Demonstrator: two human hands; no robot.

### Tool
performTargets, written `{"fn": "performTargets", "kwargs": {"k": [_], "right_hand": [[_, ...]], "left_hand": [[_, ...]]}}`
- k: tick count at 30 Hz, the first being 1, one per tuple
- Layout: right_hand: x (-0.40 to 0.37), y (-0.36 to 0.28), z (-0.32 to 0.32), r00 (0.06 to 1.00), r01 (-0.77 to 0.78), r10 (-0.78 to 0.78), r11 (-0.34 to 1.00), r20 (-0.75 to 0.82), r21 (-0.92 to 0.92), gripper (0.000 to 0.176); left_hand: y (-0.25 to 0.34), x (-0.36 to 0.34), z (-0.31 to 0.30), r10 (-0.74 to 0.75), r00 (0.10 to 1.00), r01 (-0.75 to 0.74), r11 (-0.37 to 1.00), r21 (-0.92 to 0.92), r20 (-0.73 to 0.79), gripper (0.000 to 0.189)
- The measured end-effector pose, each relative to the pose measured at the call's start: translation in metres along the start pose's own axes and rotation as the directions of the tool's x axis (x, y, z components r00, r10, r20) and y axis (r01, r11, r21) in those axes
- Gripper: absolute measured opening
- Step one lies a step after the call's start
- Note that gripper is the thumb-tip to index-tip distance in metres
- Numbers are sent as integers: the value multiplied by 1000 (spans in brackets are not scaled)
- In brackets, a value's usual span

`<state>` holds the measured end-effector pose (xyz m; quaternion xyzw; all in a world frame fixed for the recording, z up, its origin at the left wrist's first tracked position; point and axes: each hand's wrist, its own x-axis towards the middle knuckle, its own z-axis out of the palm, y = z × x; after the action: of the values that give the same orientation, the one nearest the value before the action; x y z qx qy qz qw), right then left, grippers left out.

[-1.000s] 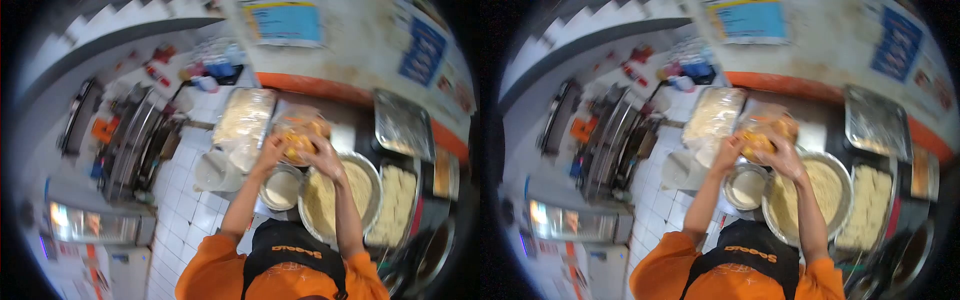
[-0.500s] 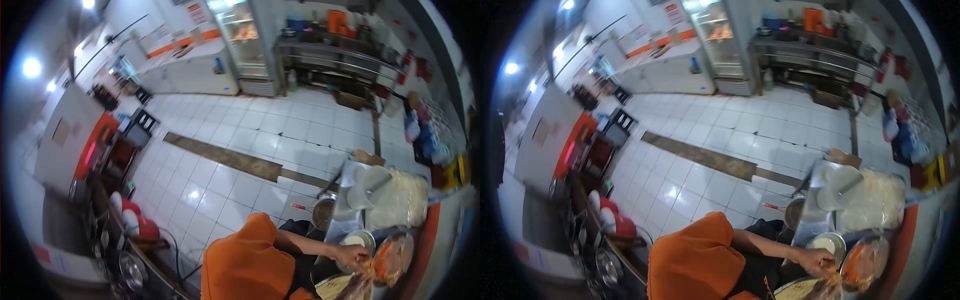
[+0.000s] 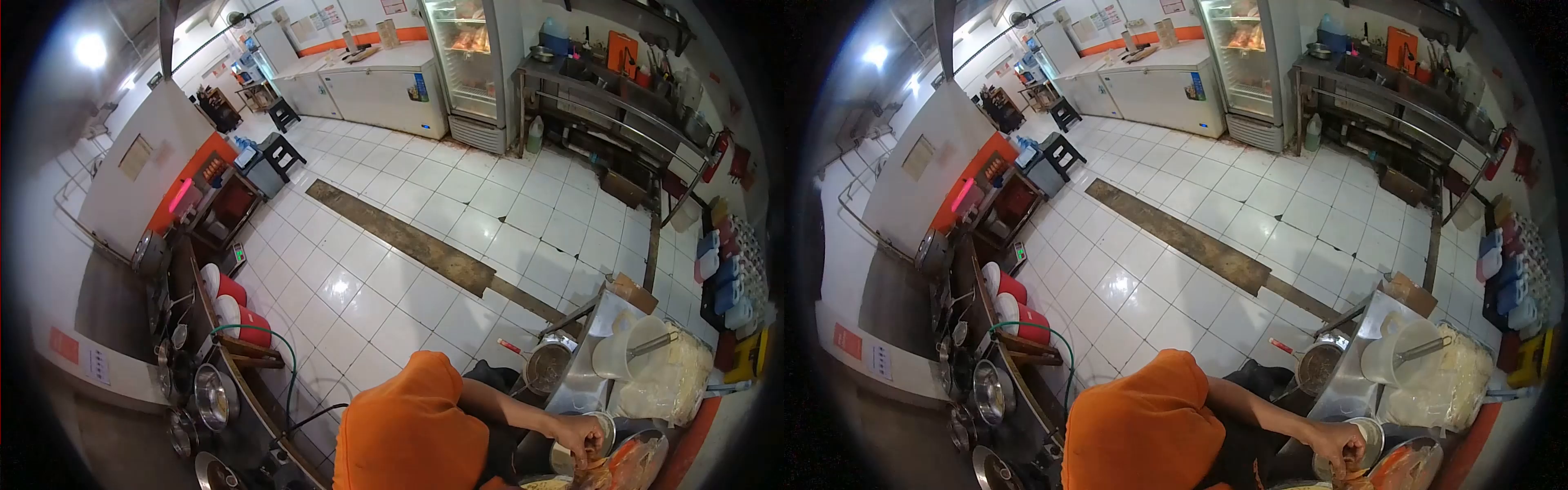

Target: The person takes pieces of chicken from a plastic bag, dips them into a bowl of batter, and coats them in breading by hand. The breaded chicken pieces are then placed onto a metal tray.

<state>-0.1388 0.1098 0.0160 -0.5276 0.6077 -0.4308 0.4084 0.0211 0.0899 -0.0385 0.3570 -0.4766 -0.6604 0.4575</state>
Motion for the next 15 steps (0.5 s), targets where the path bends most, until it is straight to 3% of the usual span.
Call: {"fn": "performTargets", "kwargs": {"k": [2, 6, 9, 11, 15], "right_hand": [[2, -2, 3, 1000, 0, 0, 1000, 6, -10, 47], [4, -5, 5, 1000, 1, -1, 999, 14, -32, 46], [5, -7, 8, 1000, 0, 1, 999, 19, -42, 46], [6, -9, 9, 1000, 2, -1, 999, 19, -47, 45], [7, -12, 10, 1000, 8, -7, 998, 19, -58, 44]], "left_hand": [[-8, 5, -3, 105, 992, -108, 993, -39, -66, 27], [-11, 9, -5, 98, 991, -109, 986, -123, -91, 26], [0, 8, -6, 128, 982, -141, 986, -89, -139, 24], [5, 9, -8, 224, 965, -220, 974, 44, -139, 23], [33, -1, -8, 199, 975, -186, 975, 123, -97, 25]]}}
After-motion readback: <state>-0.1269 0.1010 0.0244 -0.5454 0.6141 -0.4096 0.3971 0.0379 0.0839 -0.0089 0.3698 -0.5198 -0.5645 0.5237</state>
